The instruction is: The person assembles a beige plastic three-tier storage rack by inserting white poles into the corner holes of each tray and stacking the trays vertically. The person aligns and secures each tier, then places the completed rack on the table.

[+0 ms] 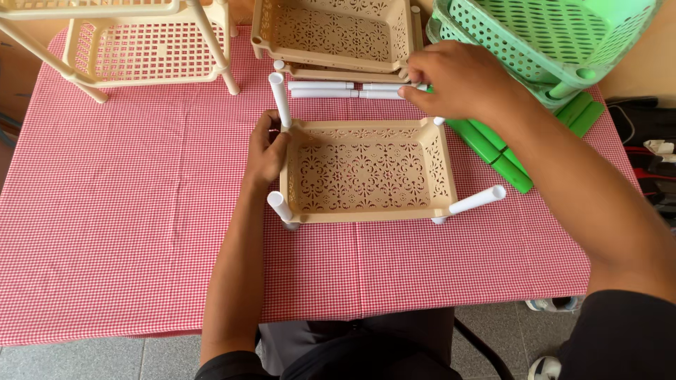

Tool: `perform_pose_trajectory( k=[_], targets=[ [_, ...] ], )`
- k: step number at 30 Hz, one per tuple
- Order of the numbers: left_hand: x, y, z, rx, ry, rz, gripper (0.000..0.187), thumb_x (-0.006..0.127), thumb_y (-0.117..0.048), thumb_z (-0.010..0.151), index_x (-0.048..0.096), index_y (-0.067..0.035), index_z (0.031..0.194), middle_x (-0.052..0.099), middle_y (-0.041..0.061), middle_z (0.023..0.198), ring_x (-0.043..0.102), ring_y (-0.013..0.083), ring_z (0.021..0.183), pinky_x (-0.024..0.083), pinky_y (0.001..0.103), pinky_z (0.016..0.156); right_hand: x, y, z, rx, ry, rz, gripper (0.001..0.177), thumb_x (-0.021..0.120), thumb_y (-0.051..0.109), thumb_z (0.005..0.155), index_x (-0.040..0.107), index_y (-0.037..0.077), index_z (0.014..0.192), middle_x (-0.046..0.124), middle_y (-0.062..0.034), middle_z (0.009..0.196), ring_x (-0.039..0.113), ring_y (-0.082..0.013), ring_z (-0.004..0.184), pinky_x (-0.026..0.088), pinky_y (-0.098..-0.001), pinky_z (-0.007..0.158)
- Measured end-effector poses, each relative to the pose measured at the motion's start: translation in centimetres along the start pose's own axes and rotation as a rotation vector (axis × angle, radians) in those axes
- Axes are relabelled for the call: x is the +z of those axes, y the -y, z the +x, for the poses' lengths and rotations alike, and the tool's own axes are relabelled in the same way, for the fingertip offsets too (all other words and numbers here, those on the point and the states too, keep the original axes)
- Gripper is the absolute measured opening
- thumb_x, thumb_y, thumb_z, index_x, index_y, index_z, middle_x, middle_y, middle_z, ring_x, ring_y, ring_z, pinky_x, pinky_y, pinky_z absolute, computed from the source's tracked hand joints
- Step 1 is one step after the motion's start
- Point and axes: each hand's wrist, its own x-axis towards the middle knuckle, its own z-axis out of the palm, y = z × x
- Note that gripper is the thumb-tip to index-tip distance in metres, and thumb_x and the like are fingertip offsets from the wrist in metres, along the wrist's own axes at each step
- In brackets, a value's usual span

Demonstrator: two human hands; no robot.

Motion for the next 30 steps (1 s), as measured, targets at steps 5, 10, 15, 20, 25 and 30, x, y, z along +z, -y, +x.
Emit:
perform_pose_trajectory(
  k=[5, 10, 15, 20, 25, 30],
  targets=[
    [0.0, 0.2, 0.2, 0.079, 0.000, 0.034, 0.022, 0.055, -0.009, 0.090, 0.056, -0.004, 0.112, 0.064, 0.007, 0.088, 0.056, 0.0144, 0.075, 0.050, 0.032, 0.072, 3.2, 1.2, 6.9, -0.001, 0.368, -0.501, 0.030, 0.070, 0.036, 0.088, 0.072, 0.008, 0.095, 0.073, -0.0113, 0.086, 0.072, -0.0282, 0.083, 0.057, -0.0487, 0.066],
    [-0.1, 0.1, 0.3, 0.120, 0.023, -0.020, 0.022, 0.057, -0.007, 0.091, 0.058, -0.003, 0.113, 0.068, 0.008, 0.091, 0.060, 0.0141, 0.076, 0.052, 0.032, 0.075, 7.4, 3.6, 11.3, 0.003, 0.221, -0.629, 0.027, 0.068, 0.025, 0.082, 0.070, 0.007, 0.102, 0.071, -0.0095, 0.085, 0.068, -0.0226, 0.083, 0.050, -0.0397, 0.067],
    [0.1, 0.2, 0.2, 0.168, 0.002, -0.040, 0.022, 0.057, -0.003, 0.090, 0.058, -0.002, 0.112, 0.070, 0.008, 0.099, 0.069, 0.0151, 0.087, 0.058, 0.032, 0.083, 10.3, 2.7, 14.8, 0.043, 0.189, -0.590, 0.034, 0.069, 0.022, 0.081, 0.067, 0.002, 0.109, 0.073, -0.0106, 0.086, 0.068, -0.0226, 0.081, 0.050, -0.0377, 0.062],
    [0.2, -0.1, 0.1, 0.165, 0.003, -0.055, 0.021, 0.057, -0.003, 0.090, 0.059, -0.002, 0.111, 0.073, 0.009, 0.099, 0.069, 0.0167, 0.086, 0.058, 0.034, 0.085, 13.2, 1.8, 16.1, 0.026, 0.164, -0.520, 0.031, 0.071, 0.013, 0.082, 0.068, 0.003, 0.111, 0.075, -0.0109, 0.083, 0.073, -0.0250, 0.073, 0.053, -0.0389, 0.059],
    [0.1, -0.5, 0.1, 0.142, 0.004, -0.010, 0.019, 0.057, -0.005, 0.090, 0.059, -0.003, 0.109, 0.074, 0.010, 0.099, 0.071, 0.0176, 0.087, 0.058, 0.035, 0.086, 14.3, 0.5, 16.1, -0.035, 0.096, -0.467, 0.012, 0.067, 0.006, 0.088, 0.074, 0.006, 0.098, 0.075, -0.0132, 0.083, 0.074, -0.0282, 0.075, 0.057, -0.0398, 0.058],
    [0.2, -0.5, 0.1, 0.169, 0.013, -0.024, 0.018, 0.057, -0.007, 0.090, 0.060, -0.003, 0.108, 0.076, 0.011, 0.101, 0.073, 0.0183, 0.089, 0.058, 0.035, 0.088, 12.0, 0.0, 15.2, -0.059, 0.010, -0.435, 0.018, 0.066, 0.005, 0.083, 0.075, 0.008, 0.099, 0.074, -0.0152, 0.084, 0.074, -0.0328, 0.078, 0.059, -0.0450, 0.058]
  ],
)
